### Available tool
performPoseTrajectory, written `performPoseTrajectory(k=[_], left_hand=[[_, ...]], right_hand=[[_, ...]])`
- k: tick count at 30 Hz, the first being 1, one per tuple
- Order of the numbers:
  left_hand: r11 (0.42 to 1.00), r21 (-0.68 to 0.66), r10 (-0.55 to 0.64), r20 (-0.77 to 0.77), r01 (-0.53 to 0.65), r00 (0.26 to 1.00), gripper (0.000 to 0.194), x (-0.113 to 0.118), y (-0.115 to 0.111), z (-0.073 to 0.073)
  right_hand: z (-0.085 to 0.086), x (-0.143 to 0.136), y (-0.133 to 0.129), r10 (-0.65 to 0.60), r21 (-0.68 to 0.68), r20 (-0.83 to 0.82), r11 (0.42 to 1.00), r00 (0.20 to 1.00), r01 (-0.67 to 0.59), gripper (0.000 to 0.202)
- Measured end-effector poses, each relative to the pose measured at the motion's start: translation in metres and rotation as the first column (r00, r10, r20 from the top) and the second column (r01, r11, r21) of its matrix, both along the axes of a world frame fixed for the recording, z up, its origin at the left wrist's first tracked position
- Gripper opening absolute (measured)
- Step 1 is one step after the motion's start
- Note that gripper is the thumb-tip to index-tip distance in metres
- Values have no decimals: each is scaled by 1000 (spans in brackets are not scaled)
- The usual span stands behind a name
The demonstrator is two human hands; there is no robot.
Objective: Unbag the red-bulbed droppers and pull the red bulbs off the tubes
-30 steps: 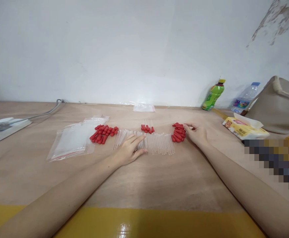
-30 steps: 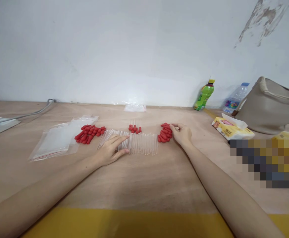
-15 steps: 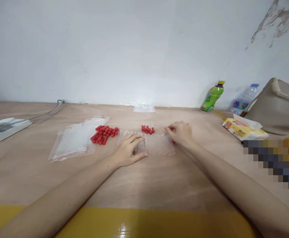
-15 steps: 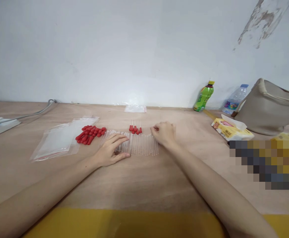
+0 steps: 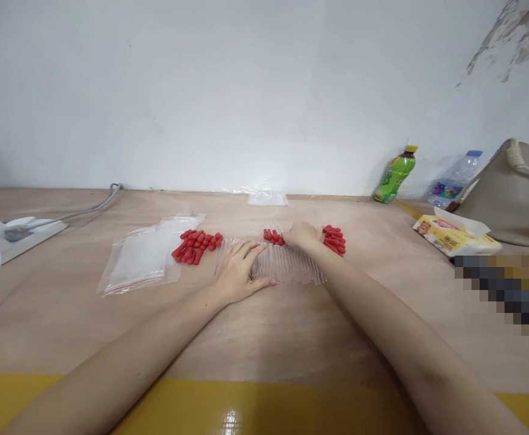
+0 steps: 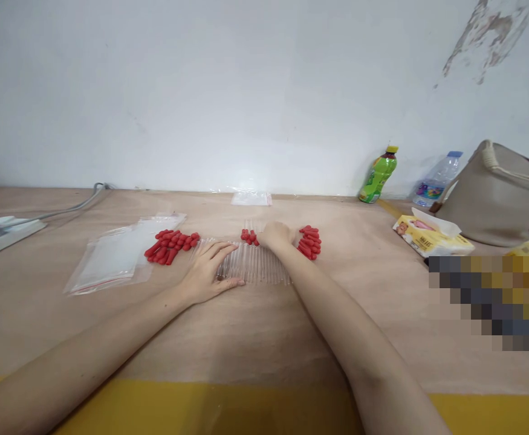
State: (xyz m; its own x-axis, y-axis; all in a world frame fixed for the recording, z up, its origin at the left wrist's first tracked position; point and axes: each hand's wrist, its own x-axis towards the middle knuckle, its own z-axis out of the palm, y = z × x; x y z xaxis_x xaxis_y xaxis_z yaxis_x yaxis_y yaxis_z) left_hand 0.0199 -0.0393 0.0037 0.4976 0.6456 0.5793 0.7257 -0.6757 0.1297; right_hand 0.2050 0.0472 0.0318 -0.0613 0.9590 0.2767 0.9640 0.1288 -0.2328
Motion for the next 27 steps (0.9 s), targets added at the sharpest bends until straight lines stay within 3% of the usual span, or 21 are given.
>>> performPoseTrajectory(k=[4, 6, 7, 9, 11, 13, 16, 20, 24, 27], left_hand=[[1000, 22, 18, 1, -18, 1000, 77, -1, -2, 2], [997, 68, 24, 7, -25, 1000, 74, -1, -4, 2], [994, 108, 29, 15, -30, 999, 70, -1, -4, 2], [977, 209, 34, 29, -39, 999, 59, -1, -5, 2], [953, 303, 21, 2, -21, 1000, 51, 1, -6, 2], [931, 362, -13, -79, 41, 997, 46, 3, -7, 4], [900, 405, -90, -185, 159, 979, 35, 6, -8, 5], [868, 441, -155, -192, 226, 969, 19, 8, -7, 2], [864, 450, -149, -198, 225, 969, 16, 9, -6, -1], [852, 464, -158, -211, 241, 965, 15, 10, -6, -1]], right_hand=[[10, 2, -12, -94, -37, -26, 995, 995, 93, 30], [11, 8, -26, -49, 21, -65, 999, 997, 50, 32], [9, 12, -35, 33, 104, -100, 994, 994, -23, 30], [1, 23, -53, 235, 329, -107, 925, 966, -188, 22], [-11, 35, -71, 399, 465, -11, 814, 917, -349, 20], [-24, 45, -85, 488, 539, 47, 722, 871, -434, 18], [-38, 50, -96, 550, 594, 64, 650, 833, -475, 16], [-42, 45, -98, 589, 595, 85, 617, 804, -515, 16], [-38, 42, -99, 597, 575, 107, 615, 795, -540, 14], [-36, 38, -99, 577, 577, 129, 617, 806, -534, 31]])
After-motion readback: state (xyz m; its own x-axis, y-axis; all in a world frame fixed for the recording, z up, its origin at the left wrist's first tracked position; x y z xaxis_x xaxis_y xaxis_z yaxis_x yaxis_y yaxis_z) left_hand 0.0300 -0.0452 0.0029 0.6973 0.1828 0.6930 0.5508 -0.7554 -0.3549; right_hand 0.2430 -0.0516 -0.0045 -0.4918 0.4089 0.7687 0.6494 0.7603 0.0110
